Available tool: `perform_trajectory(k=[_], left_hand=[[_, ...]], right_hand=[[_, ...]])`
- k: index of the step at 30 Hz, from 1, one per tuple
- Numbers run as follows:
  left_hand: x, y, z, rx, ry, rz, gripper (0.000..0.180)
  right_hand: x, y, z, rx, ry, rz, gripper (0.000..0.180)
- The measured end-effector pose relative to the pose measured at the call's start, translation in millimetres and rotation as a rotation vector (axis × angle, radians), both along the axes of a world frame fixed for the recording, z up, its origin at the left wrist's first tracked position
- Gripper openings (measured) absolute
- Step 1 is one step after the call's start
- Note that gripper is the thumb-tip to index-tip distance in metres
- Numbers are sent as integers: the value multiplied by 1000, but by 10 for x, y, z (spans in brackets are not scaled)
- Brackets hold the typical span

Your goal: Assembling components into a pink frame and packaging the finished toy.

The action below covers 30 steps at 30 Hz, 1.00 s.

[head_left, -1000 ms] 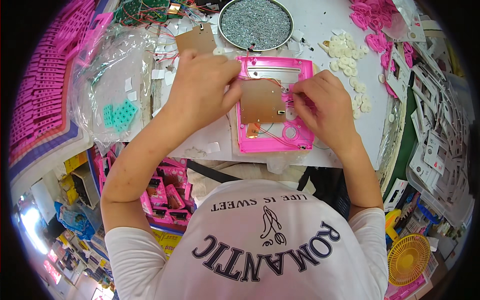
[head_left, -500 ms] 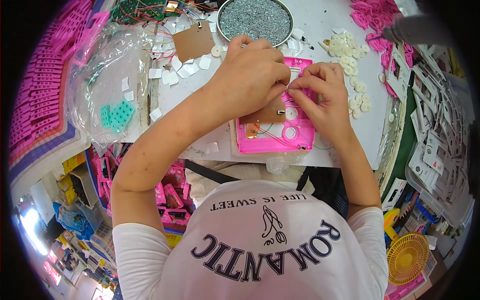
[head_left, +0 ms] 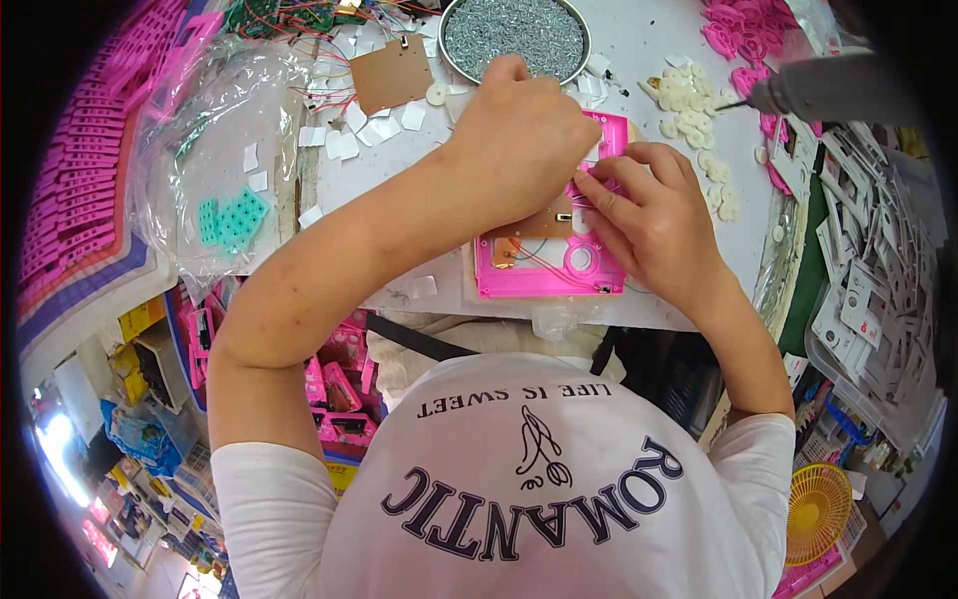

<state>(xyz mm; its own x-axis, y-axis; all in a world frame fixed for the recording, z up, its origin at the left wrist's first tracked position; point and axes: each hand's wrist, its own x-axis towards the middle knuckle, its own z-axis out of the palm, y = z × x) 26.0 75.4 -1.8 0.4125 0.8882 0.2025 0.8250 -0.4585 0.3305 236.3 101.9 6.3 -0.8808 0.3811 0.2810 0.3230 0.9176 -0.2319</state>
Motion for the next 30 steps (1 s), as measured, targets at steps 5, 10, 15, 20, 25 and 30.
perform_trajectory(k=[5,10,15,20,25,30], left_hand=[[-143,299,46,-20,117,-307,7],[-171,405,95,-95,156,-431,11],[-122,336,-44,203,75,-416,15],[-250,392,-66,142,-91,-288,18],[-598,261,106,39,-425,447,22],[-519,52,-199,46,-292,345,23]], right_hand=[[25,-107,-111,-40,82,-80,37],[-55,-173,-93,-53,35,-128,42],[-112,-243,-22,-80,-11,-170,46],[-123,-241,20,-98,-85,-171,49],[-95,-326,-16,-6,-89,-171,47],[-93,-167,165,-177,-102,-118,39]])
